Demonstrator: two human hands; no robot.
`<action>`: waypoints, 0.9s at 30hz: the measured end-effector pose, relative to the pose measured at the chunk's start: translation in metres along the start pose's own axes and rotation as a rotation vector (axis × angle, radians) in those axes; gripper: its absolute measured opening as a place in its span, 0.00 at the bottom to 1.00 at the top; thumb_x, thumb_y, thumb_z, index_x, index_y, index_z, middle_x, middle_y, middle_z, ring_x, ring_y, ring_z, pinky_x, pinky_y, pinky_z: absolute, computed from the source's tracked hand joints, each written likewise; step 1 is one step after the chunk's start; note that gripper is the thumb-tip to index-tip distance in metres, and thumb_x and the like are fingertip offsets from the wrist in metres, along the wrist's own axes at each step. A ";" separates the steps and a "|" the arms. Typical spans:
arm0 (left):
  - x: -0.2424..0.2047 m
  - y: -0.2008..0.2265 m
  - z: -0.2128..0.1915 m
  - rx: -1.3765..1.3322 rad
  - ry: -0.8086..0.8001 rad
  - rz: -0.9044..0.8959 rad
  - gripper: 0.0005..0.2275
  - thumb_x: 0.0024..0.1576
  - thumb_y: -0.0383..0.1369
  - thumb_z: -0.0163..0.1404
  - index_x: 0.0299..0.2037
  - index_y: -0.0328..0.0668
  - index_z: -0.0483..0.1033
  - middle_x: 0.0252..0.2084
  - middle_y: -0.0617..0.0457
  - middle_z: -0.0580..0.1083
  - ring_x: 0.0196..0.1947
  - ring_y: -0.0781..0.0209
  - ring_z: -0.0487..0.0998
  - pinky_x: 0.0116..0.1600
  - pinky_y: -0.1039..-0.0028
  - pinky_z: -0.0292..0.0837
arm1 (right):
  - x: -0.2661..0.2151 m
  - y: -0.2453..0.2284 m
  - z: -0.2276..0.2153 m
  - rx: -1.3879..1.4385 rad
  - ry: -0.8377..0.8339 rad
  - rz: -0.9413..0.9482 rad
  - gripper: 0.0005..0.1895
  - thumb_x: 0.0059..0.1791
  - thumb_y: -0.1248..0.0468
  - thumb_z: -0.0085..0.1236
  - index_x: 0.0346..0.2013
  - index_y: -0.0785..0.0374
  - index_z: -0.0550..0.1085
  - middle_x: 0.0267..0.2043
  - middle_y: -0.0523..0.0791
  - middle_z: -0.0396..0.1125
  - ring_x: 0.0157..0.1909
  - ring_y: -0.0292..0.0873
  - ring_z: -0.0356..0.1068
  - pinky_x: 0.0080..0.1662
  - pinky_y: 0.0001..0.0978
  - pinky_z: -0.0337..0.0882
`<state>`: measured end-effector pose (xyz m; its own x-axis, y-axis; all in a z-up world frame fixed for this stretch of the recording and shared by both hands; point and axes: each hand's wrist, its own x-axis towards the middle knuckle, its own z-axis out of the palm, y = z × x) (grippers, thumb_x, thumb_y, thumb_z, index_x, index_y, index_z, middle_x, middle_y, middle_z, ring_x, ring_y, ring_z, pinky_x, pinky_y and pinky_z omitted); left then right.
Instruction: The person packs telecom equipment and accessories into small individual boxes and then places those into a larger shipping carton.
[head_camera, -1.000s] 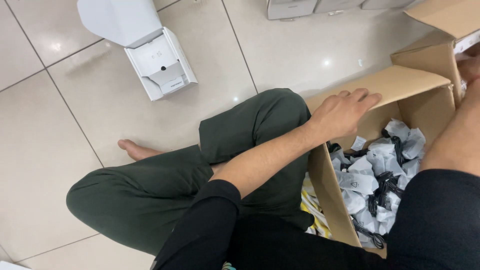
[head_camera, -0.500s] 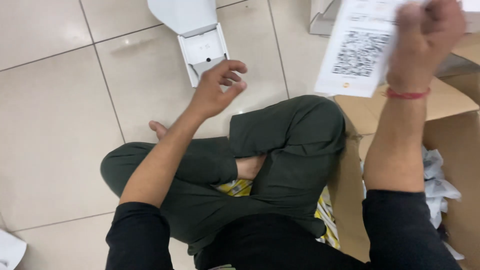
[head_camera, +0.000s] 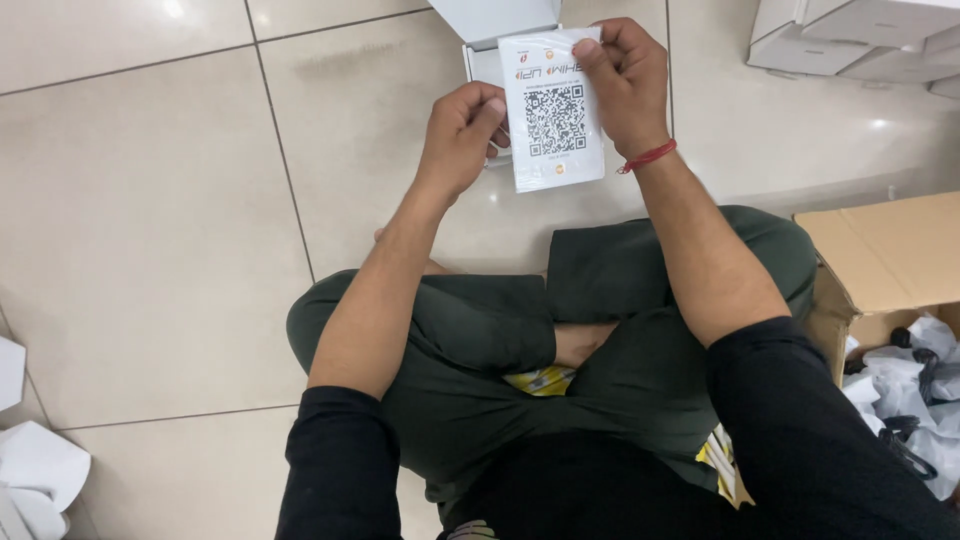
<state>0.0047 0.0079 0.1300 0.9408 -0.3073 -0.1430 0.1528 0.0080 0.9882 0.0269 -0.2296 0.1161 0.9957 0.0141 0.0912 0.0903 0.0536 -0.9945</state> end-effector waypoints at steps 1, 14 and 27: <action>0.004 0.012 -0.001 -0.006 0.048 -0.079 0.10 0.67 0.33 0.47 0.46 0.35 0.78 0.35 0.55 0.79 0.31 0.70 0.77 0.35 0.78 0.74 | 0.004 0.001 0.000 -0.004 -0.004 0.002 0.07 0.61 0.67 0.58 0.49 0.70 0.73 0.37 0.42 0.75 0.37 0.29 0.71 0.40 0.21 0.71; -0.006 0.012 -0.008 0.746 -0.054 0.284 0.08 0.65 0.27 0.50 0.51 0.41 0.80 0.39 0.51 0.76 0.39 0.54 0.79 0.45 0.61 0.76 | 0.000 -0.030 -0.009 -0.435 -0.576 0.082 0.22 0.49 0.73 0.68 0.57 0.66 0.74 0.27 0.53 0.60 0.27 0.35 0.58 0.32 0.28 0.62; 0.000 -0.037 -0.012 0.701 0.230 0.258 0.22 0.60 0.30 0.60 0.63 0.37 0.68 0.63 0.44 0.67 0.60 0.45 0.73 0.62 0.58 0.74 | -0.039 0.006 0.029 -0.093 -0.086 0.296 0.29 0.52 0.76 0.54 0.66 0.68 0.55 0.46 0.52 0.76 0.36 0.42 0.81 0.33 0.28 0.82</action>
<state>0.0027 0.0190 0.0927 0.9714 -0.1715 0.1642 -0.2340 -0.5745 0.7843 -0.0123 -0.2013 0.1076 0.9742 0.0999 -0.2022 -0.1974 -0.0565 -0.9787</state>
